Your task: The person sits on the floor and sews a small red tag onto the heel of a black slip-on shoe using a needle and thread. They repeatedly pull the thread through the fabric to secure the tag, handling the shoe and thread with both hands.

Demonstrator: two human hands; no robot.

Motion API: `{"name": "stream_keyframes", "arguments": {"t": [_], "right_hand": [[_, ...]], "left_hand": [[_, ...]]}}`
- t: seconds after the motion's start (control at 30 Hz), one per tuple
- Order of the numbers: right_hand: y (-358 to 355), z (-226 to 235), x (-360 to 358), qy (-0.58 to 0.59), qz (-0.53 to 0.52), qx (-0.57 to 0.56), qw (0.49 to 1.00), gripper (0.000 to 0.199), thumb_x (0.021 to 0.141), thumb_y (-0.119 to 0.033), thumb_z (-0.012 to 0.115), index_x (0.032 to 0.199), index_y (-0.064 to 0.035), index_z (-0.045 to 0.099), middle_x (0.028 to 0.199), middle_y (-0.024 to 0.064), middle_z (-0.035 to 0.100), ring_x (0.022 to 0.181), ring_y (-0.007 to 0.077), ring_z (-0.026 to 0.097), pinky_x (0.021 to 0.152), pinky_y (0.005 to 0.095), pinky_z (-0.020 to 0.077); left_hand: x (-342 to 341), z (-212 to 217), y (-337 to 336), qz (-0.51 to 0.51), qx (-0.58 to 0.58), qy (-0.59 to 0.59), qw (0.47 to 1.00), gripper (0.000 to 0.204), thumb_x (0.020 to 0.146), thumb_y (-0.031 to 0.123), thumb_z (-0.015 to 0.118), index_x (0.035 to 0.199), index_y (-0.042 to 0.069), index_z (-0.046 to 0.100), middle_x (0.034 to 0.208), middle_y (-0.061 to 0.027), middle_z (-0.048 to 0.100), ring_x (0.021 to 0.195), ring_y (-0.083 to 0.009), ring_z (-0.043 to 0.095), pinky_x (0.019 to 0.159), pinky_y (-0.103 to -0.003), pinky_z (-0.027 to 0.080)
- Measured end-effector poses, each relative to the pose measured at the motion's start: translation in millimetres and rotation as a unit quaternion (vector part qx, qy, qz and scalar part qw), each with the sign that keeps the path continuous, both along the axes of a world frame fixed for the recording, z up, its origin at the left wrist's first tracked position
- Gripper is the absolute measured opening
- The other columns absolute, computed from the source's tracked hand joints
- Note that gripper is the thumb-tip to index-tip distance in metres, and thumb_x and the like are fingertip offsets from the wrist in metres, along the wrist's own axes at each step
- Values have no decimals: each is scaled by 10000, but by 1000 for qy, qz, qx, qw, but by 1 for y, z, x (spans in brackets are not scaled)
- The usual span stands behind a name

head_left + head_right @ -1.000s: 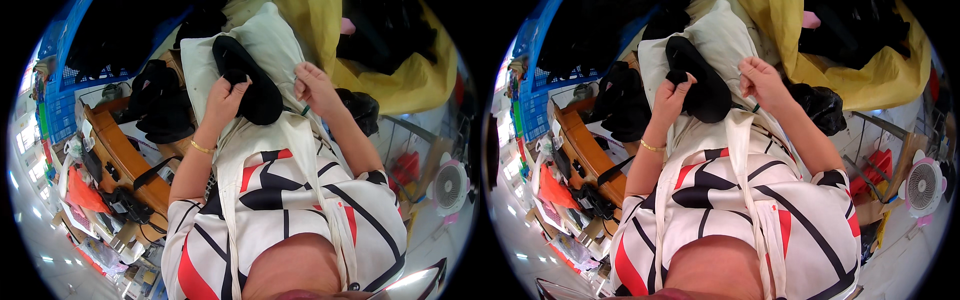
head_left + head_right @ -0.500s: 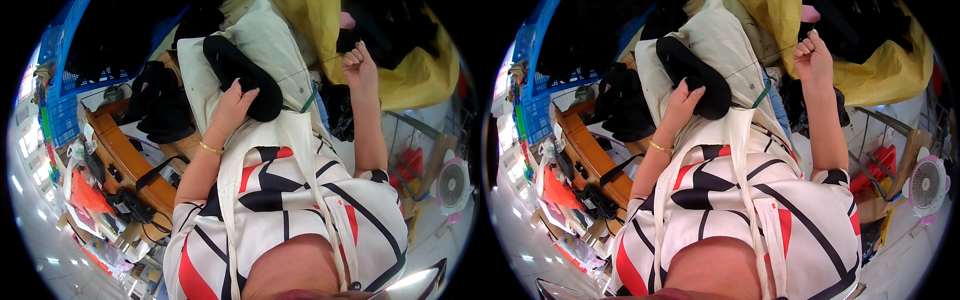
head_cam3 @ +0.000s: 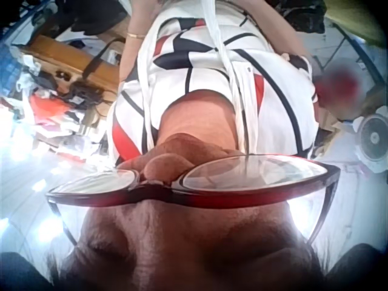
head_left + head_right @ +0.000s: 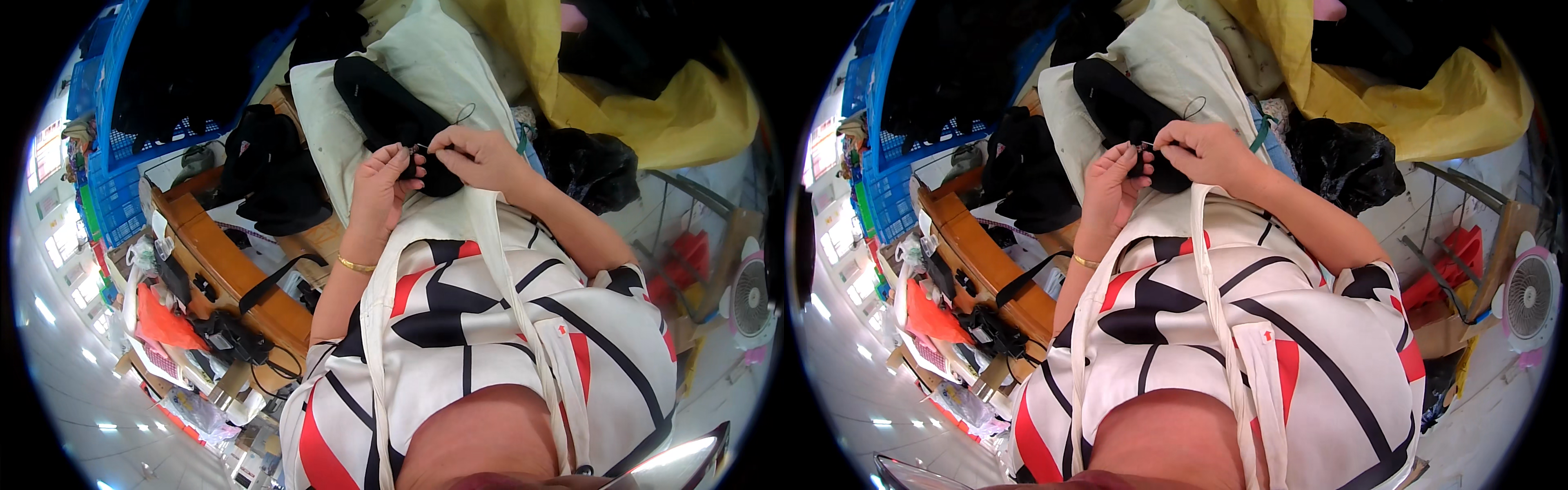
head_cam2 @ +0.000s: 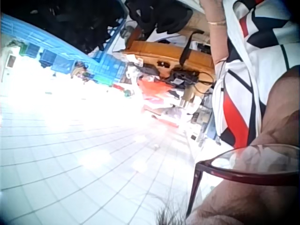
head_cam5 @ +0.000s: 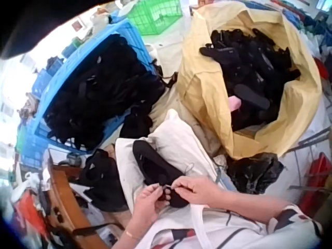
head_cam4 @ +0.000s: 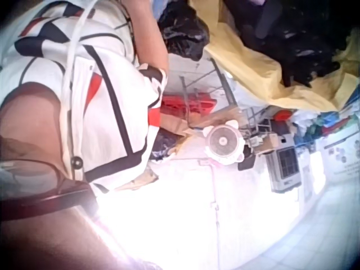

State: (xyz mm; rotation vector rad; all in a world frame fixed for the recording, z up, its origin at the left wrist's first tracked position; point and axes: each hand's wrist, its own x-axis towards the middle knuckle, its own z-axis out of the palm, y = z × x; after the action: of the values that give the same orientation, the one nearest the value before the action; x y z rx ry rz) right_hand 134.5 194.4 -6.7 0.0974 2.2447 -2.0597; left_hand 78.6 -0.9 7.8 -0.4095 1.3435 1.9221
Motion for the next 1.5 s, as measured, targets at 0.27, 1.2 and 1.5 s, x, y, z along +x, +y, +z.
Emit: {"name": "stream_keyframes", "arguments": {"t": [0.27,1.2,1.5], "right_hand": [[-5,-4,-2,-32,46,98,994,177,877,-114,619,1038,-64,674,803,91,687,658,143,621,625,263,481],[2,3,-10,-210,85,-108,968,103,946,-144,599,925,-44,614,646,-29,536,567,51,498,526,221,394],[-2,0,-12,-261,79,-109,956,89,967,-141,600,979,-53,605,697,-36,556,596,37,510,530,215,411]], "left_hand": [[-1,-5,-3,24,46,-55,997,135,975,116,586,1049,4,607,915,-121,686,721,-180,675,602,-259,576],[13,-13,-2,44,46,17,998,139,919,52,655,1056,29,641,960,-66,688,830,-142,666,712,-279,561],[11,-7,-1,4,-7,20,1000,183,878,51,714,1049,20,655,932,-38,683,811,-102,636,691,-253,529]]}}
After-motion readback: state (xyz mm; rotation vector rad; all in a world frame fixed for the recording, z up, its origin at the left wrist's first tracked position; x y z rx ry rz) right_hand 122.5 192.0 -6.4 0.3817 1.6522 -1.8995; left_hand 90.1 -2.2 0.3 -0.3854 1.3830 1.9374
